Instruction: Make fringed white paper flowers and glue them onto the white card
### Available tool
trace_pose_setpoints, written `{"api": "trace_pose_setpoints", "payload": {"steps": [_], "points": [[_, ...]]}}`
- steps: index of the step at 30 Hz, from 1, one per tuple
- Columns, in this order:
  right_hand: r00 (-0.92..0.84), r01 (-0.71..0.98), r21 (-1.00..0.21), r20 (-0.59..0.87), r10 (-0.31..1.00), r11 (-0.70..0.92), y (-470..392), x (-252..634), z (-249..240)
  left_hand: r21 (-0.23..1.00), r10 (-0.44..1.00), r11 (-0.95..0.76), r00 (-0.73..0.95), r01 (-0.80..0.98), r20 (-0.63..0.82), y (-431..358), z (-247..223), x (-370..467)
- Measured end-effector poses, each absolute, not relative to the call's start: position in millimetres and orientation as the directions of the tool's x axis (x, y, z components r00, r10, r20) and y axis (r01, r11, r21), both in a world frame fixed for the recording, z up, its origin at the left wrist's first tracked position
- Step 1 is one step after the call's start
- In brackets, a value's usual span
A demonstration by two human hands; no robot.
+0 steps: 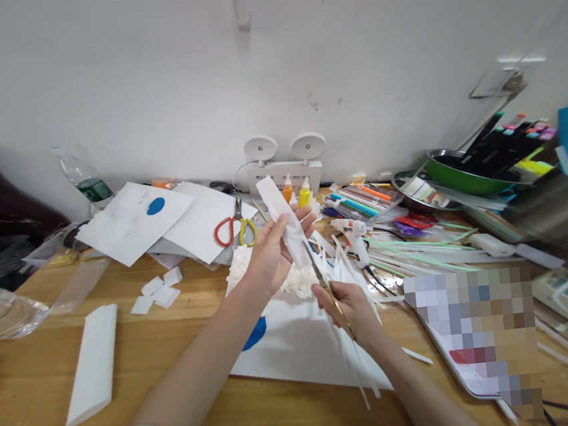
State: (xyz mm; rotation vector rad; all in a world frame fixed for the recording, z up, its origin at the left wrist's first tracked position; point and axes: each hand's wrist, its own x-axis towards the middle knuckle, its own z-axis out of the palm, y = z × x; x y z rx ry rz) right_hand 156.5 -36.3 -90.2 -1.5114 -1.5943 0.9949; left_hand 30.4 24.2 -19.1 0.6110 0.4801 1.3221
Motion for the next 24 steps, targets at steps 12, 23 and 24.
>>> {"api": "trace_pose_setpoints", "payload": {"steps": [12, 23, 24], "points": [[-0.166, 0.265, -0.964, -0.018, 0.986, 0.027, -38, 160, -96, 0.67, 0.978, 0.176, 0.207, -0.721, -0.034, 20, -20, 36], [-0.144, 0.231, -0.973, -0.014, 0.99, 0.02, -37, 160, -96, 0.66, 0.97, 0.225, 0.229, -0.717, -0.083, 12, -21, 43], [-0.139, 0.236, -0.971, -0.008, 0.99, 0.025, -37, 160, -96, 0.658, 0.97, 0.227, 0.23, -0.718, -0.084, 12, -21, 43]]}}
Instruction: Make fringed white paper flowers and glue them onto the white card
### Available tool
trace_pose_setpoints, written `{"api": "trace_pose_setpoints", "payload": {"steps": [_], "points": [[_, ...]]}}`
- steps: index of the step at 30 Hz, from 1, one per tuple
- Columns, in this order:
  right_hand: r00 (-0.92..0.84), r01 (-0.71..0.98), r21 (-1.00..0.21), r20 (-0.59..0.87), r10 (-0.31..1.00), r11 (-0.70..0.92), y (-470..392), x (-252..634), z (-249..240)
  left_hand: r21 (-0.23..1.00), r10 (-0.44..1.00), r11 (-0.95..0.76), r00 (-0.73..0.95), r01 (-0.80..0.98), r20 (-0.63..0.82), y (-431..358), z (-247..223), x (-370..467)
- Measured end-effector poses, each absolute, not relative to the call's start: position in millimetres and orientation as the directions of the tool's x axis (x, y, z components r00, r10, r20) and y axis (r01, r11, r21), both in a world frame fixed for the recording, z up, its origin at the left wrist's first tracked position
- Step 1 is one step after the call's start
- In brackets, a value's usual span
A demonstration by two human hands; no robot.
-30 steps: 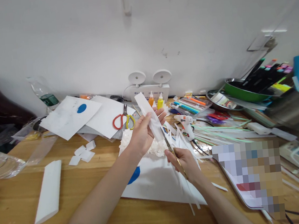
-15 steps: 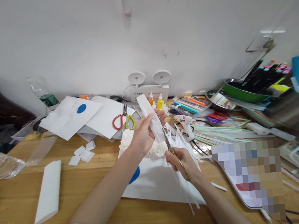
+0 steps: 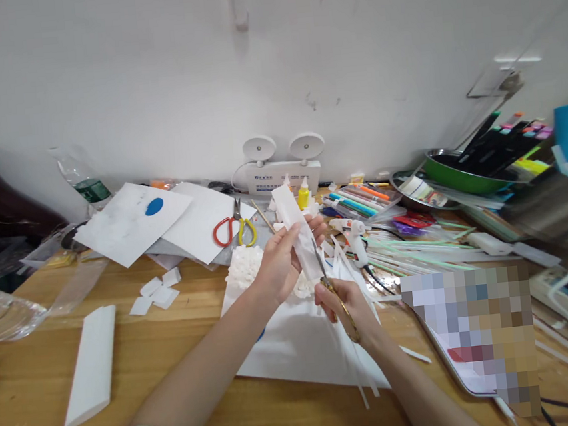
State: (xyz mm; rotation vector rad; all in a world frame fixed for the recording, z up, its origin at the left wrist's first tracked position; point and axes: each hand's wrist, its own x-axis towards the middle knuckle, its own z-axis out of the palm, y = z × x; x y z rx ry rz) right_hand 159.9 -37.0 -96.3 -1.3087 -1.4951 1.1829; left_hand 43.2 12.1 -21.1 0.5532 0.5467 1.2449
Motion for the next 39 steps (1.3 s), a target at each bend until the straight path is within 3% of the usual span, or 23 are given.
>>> {"api": "trace_pose_setpoints", "payload": {"steps": [21, 39], "points": [[-0.083, 0.184, -0.983, -0.019, 0.996, -0.004, -37.3, 159.7, -98.3, 0.691, 0.967, 0.245, 0.226, -0.68, -0.121, 11.7, -17.6, 43.8], [-0.024, 0.277, -0.961, -0.026, 0.999, -0.019, -37.9, 158.7, -97.4, 0.668, 0.967, 0.239, 0.232, -0.704, -0.101, 10.7, -16.8, 43.5]]}}
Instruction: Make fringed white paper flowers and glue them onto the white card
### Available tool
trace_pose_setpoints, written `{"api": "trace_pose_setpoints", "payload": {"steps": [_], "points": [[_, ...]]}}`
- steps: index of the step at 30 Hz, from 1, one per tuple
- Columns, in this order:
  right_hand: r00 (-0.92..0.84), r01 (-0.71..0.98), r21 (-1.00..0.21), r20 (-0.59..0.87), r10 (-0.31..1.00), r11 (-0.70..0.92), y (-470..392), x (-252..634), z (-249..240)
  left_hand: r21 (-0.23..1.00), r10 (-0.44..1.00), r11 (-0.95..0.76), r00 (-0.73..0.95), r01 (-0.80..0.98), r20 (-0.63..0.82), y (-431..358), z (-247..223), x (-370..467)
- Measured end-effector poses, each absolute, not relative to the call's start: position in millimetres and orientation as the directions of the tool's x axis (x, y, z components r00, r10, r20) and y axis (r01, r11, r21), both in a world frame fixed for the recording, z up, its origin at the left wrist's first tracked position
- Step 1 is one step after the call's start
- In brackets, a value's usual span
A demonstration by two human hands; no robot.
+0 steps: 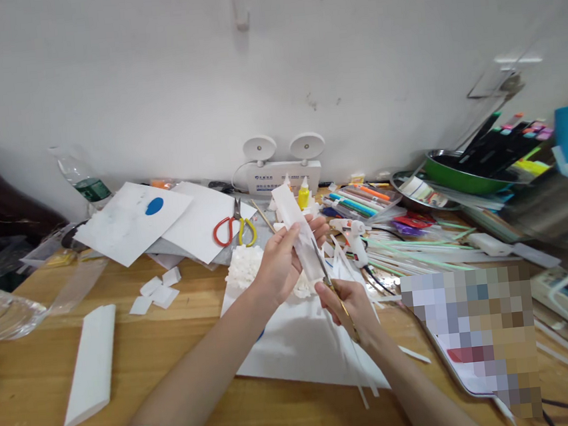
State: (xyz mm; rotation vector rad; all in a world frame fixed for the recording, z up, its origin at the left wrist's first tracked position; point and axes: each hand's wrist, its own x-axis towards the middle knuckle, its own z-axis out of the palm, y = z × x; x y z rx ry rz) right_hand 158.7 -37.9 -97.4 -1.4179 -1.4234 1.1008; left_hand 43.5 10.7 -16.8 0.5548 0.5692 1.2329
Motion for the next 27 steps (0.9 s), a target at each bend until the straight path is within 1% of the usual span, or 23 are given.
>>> {"api": "trace_pose_setpoints", "payload": {"steps": [9, 15, 20, 22, 27], "points": [[0.011, 0.345, -0.938, -0.026, 1.0, -0.029, -38.4, 158.0, -95.1, 0.679, 0.967, 0.235, 0.235, -0.695, -0.094, 11.3, -16.7, 42.8], [0.026, 0.379, -0.925, -0.023, 0.999, -0.031, -37.1, 157.0, -92.6, 0.684, 0.966, 0.252, 0.218, -0.684, -0.139, 11.2, -14.6, 42.4], [0.027, 0.388, -0.921, -0.011, 1.0, -0.02, -36.9, 156.8, -92.2, 0.687, 0.965, 0.253, 0.225, -0.681, -0.132, 11.4, -15.8, 41.9], [0.012, 0.375, -0.927, -0.006, 1.0, -0.01, -37.6, 156.9, -93.6, 0.683, 0.966, 0.25, 0.227, -0.686, -0.126, 11.6, -16.8, 42.0], [-0.065, 0.26, -0.966, 0.003, 0.998, 0.02, -38.3, 157.9, -99.2, 0.672, 0.96, 0.262, 0.261, -0.693, -0.105, 10.3, -19.1, 43.3]]}}
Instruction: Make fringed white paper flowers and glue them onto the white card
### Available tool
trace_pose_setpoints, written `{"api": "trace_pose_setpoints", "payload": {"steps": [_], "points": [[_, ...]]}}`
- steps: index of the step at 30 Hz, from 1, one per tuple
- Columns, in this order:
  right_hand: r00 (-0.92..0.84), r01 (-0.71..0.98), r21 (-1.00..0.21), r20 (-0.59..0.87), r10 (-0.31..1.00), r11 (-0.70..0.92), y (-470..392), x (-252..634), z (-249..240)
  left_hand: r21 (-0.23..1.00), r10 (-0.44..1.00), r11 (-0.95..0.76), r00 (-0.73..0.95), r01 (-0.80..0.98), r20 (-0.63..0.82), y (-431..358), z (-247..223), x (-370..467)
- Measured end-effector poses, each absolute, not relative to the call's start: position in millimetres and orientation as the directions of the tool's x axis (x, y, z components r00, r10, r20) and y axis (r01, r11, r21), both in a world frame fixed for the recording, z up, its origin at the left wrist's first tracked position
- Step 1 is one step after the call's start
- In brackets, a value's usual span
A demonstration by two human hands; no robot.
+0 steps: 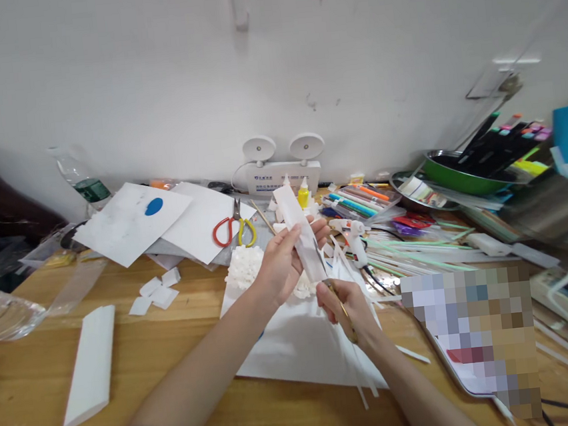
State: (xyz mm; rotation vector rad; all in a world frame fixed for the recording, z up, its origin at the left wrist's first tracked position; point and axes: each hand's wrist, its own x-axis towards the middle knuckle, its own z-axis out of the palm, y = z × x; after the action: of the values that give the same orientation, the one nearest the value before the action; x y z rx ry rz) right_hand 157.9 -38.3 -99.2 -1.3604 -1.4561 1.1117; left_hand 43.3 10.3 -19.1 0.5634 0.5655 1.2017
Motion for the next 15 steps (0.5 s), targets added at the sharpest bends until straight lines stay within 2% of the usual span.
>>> {"api": "trace_pose_setpoints", "payload": {"steps": [15], "points": [[-0.039, 0.164, -0.987, -0.005, 0.999, 0.001, -35.3, 160.5, -100.9, 0.682, 0.914, 0.367, 0.383, -0.633, -0.136, 7.9, -21.2, 45.6]]}}
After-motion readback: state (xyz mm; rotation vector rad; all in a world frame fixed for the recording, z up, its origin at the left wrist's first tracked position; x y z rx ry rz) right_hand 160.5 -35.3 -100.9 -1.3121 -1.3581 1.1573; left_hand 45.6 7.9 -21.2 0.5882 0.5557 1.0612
